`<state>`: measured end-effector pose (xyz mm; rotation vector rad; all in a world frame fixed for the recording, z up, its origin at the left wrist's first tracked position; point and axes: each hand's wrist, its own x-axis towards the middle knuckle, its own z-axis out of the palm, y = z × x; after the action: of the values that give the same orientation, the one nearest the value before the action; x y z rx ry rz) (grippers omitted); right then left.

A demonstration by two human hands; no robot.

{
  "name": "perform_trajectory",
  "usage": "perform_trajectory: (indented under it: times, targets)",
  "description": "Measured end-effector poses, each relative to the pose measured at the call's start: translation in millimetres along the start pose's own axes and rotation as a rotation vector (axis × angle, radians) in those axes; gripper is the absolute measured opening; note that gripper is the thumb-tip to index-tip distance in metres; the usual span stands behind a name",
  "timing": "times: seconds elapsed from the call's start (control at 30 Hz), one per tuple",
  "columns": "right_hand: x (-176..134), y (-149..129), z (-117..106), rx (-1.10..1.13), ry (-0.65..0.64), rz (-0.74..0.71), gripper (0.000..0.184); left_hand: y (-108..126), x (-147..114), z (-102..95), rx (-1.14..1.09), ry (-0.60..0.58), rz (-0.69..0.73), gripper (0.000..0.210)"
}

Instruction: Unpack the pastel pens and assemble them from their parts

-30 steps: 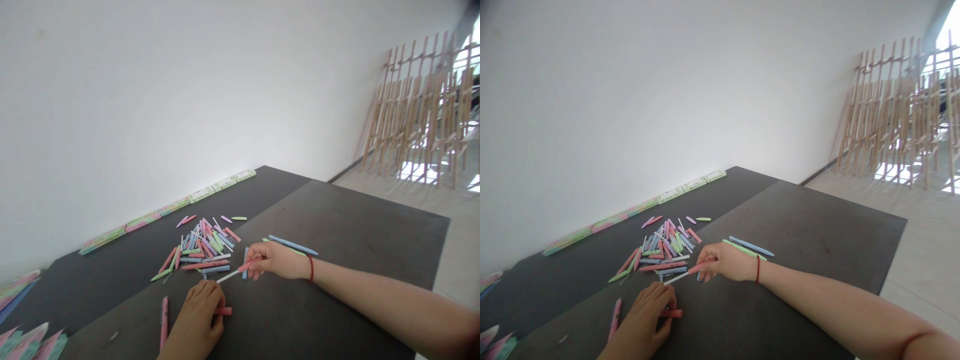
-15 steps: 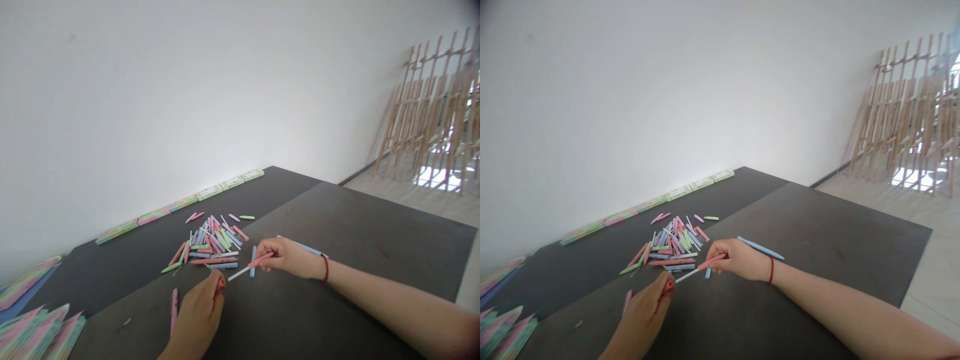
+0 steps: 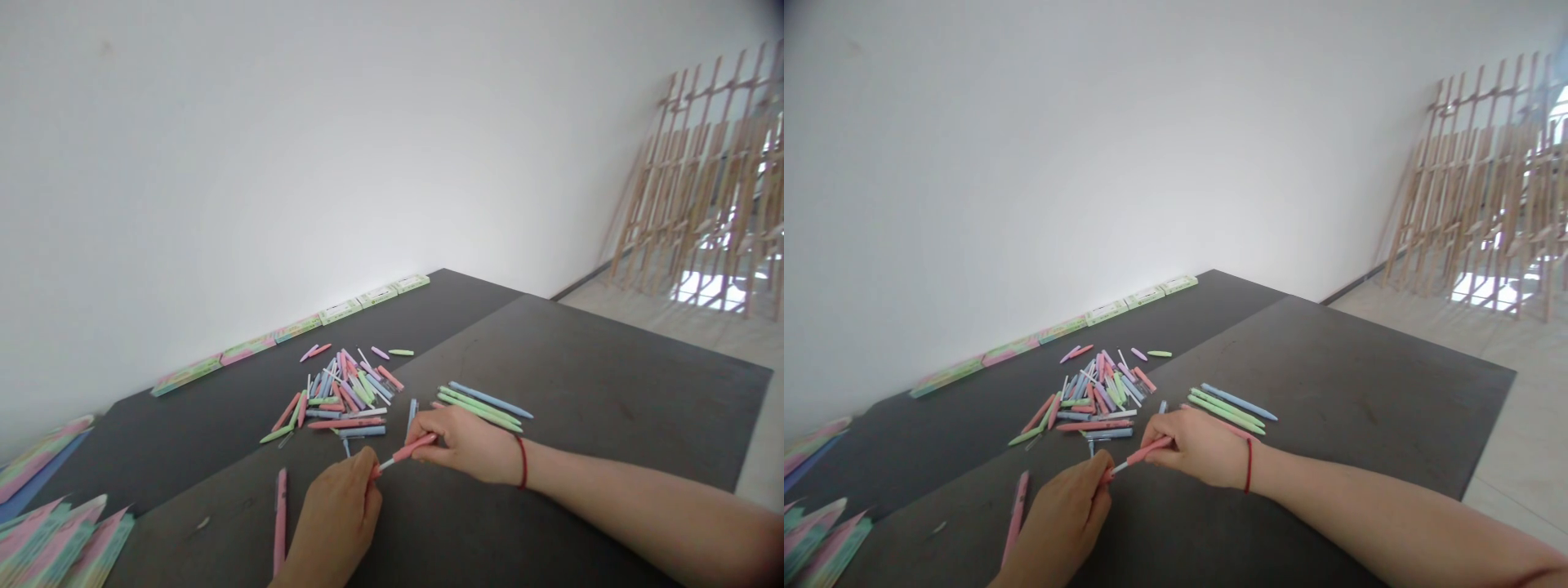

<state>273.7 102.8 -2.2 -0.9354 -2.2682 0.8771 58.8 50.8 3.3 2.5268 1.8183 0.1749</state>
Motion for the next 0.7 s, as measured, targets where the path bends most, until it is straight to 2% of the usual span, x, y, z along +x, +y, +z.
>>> perform_trajectory:
  times: [0.2,0.4,0.7]
  targets:
    - [-2.7,-1.6,15.3,-0.040,-0.011,-0.038,0.017,1.8,0.9,15.1,0.057,-0.025,0.087,0.022]
    - [-1.7,1.3,18.8,-0.039,-0.019,-0.013,0.019,-3.7,2.4,30.9,0.091,-0.037,0.119,0.024]
    - [0.4,2.0,25.9,0.052,-0.042,0.002,0.014,-0.3,2.7,29.2,0.079,-0.097,0.141,0.026]
